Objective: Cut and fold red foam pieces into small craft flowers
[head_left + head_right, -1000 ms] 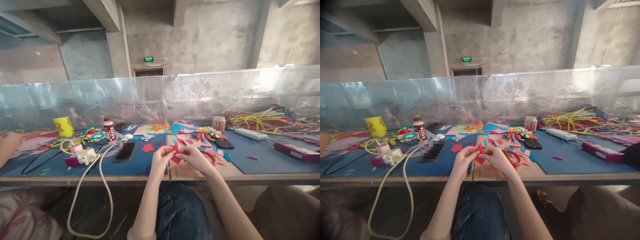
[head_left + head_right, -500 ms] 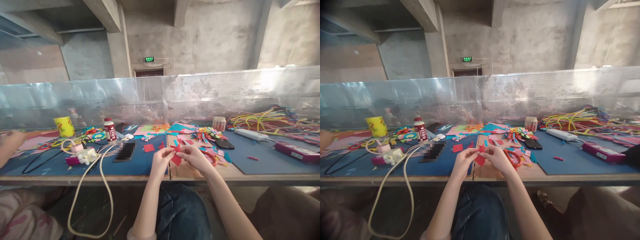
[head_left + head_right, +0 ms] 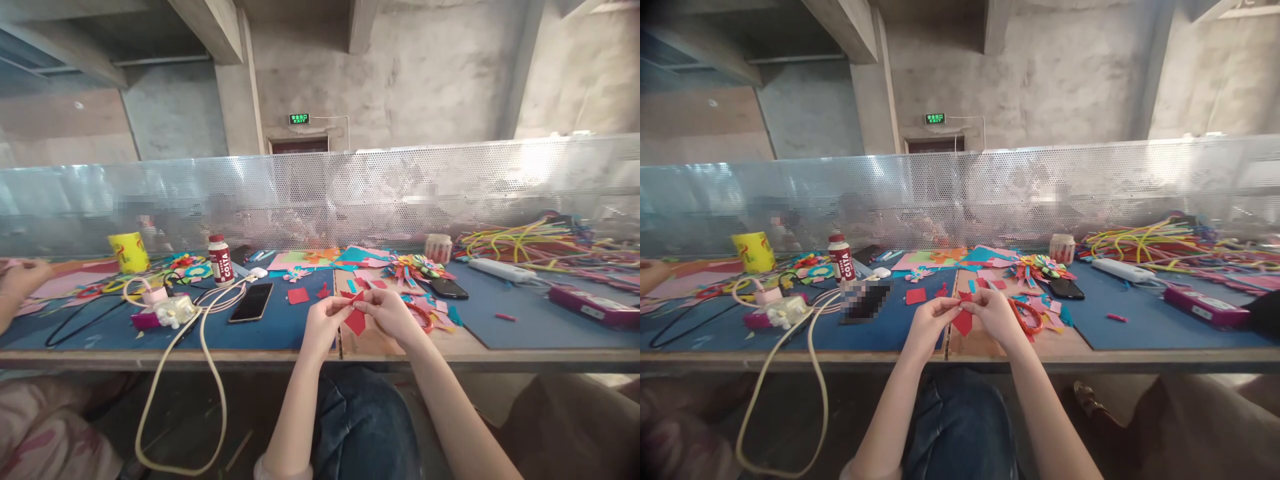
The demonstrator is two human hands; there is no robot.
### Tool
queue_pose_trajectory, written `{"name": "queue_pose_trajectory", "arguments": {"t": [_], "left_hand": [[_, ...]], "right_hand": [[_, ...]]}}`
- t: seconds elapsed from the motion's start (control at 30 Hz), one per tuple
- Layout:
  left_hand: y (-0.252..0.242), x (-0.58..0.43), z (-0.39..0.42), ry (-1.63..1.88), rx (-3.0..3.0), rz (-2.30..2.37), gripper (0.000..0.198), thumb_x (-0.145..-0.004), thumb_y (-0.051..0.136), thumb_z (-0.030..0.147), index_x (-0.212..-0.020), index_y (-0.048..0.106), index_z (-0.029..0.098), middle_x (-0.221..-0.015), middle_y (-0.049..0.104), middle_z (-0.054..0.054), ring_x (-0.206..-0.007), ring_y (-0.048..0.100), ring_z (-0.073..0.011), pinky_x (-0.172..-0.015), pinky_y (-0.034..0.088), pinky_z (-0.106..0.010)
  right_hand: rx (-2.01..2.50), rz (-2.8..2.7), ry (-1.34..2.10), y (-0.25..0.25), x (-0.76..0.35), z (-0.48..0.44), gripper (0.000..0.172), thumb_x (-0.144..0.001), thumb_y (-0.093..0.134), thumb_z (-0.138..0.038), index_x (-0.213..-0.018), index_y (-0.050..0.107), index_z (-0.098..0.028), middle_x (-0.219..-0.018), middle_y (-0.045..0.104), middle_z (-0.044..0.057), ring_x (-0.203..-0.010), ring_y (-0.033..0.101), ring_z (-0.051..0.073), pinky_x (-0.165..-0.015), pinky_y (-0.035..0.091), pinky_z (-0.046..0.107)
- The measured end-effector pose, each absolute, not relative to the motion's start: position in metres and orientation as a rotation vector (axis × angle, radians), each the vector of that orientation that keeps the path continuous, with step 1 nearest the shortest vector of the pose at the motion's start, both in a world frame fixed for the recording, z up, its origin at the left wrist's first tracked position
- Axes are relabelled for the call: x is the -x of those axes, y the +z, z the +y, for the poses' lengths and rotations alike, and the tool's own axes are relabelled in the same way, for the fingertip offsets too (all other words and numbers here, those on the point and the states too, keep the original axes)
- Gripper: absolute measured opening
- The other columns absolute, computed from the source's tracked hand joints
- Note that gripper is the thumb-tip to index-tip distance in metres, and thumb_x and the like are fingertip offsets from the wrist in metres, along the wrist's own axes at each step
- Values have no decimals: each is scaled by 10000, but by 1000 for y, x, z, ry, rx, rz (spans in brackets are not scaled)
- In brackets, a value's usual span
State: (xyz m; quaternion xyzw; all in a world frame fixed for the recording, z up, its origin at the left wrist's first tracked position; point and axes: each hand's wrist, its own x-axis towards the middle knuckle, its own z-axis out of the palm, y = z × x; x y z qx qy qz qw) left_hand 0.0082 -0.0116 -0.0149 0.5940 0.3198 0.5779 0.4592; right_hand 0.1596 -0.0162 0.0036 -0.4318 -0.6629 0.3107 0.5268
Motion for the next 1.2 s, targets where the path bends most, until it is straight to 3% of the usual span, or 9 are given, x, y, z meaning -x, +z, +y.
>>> {"name": "queue_pose_trajectory", "arguments": {"t": [0.3,0.53,0.77,0.9,1.03,1.2], "left_hand": [[-10,-8,-16,1357,-1505,782,248,-666,686,301,-846,675,132,-872,695,-94,-862,622,-223,-785,457,-309],[-12,-8,-11,1341,-1378,752,438,-771,508,508,-982,644,149,-921,674,-103,-764,616,-195,-591,441,-248],[-3,-7,-18,1131,-1380,527,339,-800,539,375,-1053,638,174,-979,655,-89,-848,601,-181,-761,418,-269],[0,-4,-20,1093,-1370,492,418,-739,632,317,-1124,590,161,-917,659,-94,-802,605,-172,-749,406,-263],[-1,-2,-19,1076,-1403,490,532,-701,673,337,-1181,539,152,-769,642,-60,-693,577,-137,-678,394,-240],[-2,-2,-18,1084,-1414,493,550,-671,702,342,-1169,543,172,-737,614,-36,-701,561,-137,-655,386,-231]], "right_hand": [[975,-1543,797,5,-161,-18,331,-654,647,-474,-651,580,-150,-612,566,-4,-549,471,110,-540,349,244],[859,-1441,887,3,-164,-15,356,-625,683,-481,-598,505,-174,-567,515,-33,-545,465,102,-560,370,240],[615,-1350,1237,0,-160,-21,295,-643,709,-379,-611,498,-175,-626,543,-23,-563,506,104,-607,415,262],[546,-1350,1262,5,-156,-27,280,-625,726,-346,-598,508,-173,-672,536,-23,-553,502,95,-601,420,258],[543,-1391,1223,7,-157,-29,215,-675,686,-353,-641,576,-172,-799,558,6,-622,537,113,-659,448,282],[585,-1347,1157,4,-156,-25,202,-686,671,-376,-721,661,-177,-1070,549,55,-877,542,165,-719,452,261]]}}
